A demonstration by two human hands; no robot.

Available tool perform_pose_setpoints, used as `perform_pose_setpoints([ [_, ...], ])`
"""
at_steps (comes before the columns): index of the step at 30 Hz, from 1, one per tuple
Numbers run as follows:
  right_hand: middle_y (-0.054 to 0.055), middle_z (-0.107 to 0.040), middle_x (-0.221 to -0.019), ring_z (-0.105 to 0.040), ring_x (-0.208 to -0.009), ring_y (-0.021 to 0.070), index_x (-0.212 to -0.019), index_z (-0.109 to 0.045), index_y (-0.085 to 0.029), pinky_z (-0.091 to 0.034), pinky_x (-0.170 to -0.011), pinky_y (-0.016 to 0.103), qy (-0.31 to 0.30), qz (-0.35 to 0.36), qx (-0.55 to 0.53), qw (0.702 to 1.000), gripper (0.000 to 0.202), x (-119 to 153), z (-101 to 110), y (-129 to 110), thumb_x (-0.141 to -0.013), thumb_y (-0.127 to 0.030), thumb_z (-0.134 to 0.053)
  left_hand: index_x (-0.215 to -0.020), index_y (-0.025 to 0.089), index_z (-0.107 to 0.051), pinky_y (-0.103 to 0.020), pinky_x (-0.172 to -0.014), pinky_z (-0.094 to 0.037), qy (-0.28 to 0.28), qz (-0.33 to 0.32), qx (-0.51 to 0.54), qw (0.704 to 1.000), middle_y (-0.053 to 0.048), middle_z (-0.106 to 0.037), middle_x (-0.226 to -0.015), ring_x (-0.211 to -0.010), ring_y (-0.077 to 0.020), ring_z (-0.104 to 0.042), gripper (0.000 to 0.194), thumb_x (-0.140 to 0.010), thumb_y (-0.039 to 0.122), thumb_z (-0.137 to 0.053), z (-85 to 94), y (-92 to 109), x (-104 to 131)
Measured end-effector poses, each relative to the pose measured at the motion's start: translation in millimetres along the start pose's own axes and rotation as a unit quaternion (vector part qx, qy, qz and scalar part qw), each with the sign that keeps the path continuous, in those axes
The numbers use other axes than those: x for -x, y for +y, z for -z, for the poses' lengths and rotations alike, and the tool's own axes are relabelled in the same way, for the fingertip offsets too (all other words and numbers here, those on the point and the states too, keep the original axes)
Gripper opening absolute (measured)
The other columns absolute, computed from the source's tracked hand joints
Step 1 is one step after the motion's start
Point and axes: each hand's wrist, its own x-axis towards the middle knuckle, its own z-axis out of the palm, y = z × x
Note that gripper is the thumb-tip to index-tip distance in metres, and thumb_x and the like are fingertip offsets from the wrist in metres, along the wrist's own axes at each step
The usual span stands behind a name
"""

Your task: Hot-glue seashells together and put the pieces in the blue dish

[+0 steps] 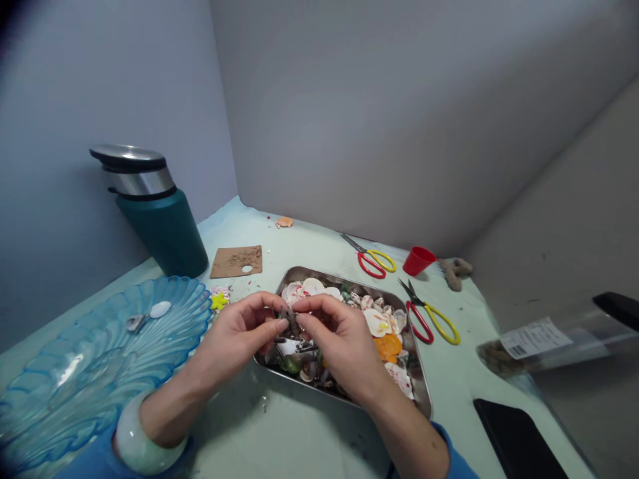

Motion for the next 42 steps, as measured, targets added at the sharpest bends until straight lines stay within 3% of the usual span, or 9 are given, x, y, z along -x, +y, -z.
perform_pose_setpoints([
  [8,0.002,-0.070,-0.081,-0.060,-0.070,0.0142,-0.084,-0.071,-0.020,-0.049,-0.063,0.026,0.009,-0.006,-0.007,1.000,0.010,-1.7,-0.1,-1.3,-0.078,-0.027,-0.067,-0.091,0.018,-0.057,-0.020,-0.045,-0.034,0.005,-0.004,-0.012,1.000,0.007,-0.052,-0.058,-0.044,-0.0062,-0.044,0.019,-0.075,0.022,-0.065,0.3,0.4,1.2],
  [15,0.000,-0.068,-0.074,-0.056,-0.059,0.0107,-0.081,-0.071,-0.020,-0.048,-0.057,0.024,0.005,-0.036,-0.064,0.997,0.011,-2.0,0.6,-3.0,-0.074,-0.028,-0.071,-0.086,0.018,-0.059,-0.020,-0.044,-0.032,0.009,-0.005,-0.017,1.000,0.007,-0.050,-0.056,-0.045,-0.0069,-0.044,0.013,-0.076,0.023,-0.065,-0.6,-1.5,1.6],
  [26,0.004,-0.073,-0.084,-0.063,-0.075,0.0174,-0.084,-0.071,-0.019,-0.051,-0.067,0.029,0.016,0.004,0.024,1.000,0.013,-1.3,-0.6,-4.8,-0.078,-0.029,-0.065,-0.086,0.018,-0.059,-0.020,-0.046,-0.032,0.019,-0.041,-0.055,0.997,0.007,-0.047,-0.056,-0.047,-0.0077,-0.043,0.011,-0.078,0.024,-0.064,1.3,-4.5,1.9],
  [30,0.003,-0.073,-0.081,-0.063,-0.072,0.0167,-0.082,-0.071,-0.020,-0.051,-0.065,0.029,0.017,0.005,0.026,1.000,0.012,-1.2,-0.5,-6.5,-0.078,-0.029,-0.066,-0.085,0.018,-0.059,-0.020,-0.046,-0.033,0.013,-0.041,-0.046,0.998,0.007,-0.047,-0.058,-0.047,-0.0074,-0.042,0.010,-0.078,0.023,-0.064,1.4,-4.8,2.0],
  [42,0.001,-0.069,-0.074,-0.059,-0.062,0.0129,-0.081,-0.072,-0.019,-0.049,-0.059,0.026,0.008,-0.008,0.004,1.000,0.011,-1.1,0.9,-7.7,-0.075,-0.028,-0.067,-0.082,0.017,-0.057,-0.019,-0.044,-0.034,-0.016,0.000,0.013,1.000,0.007,-0.051,-0.058,-0.045,-0.0060,-0.043,0.014,-0.074,0.025,-0.066,0.5,0.3,1.4],
])
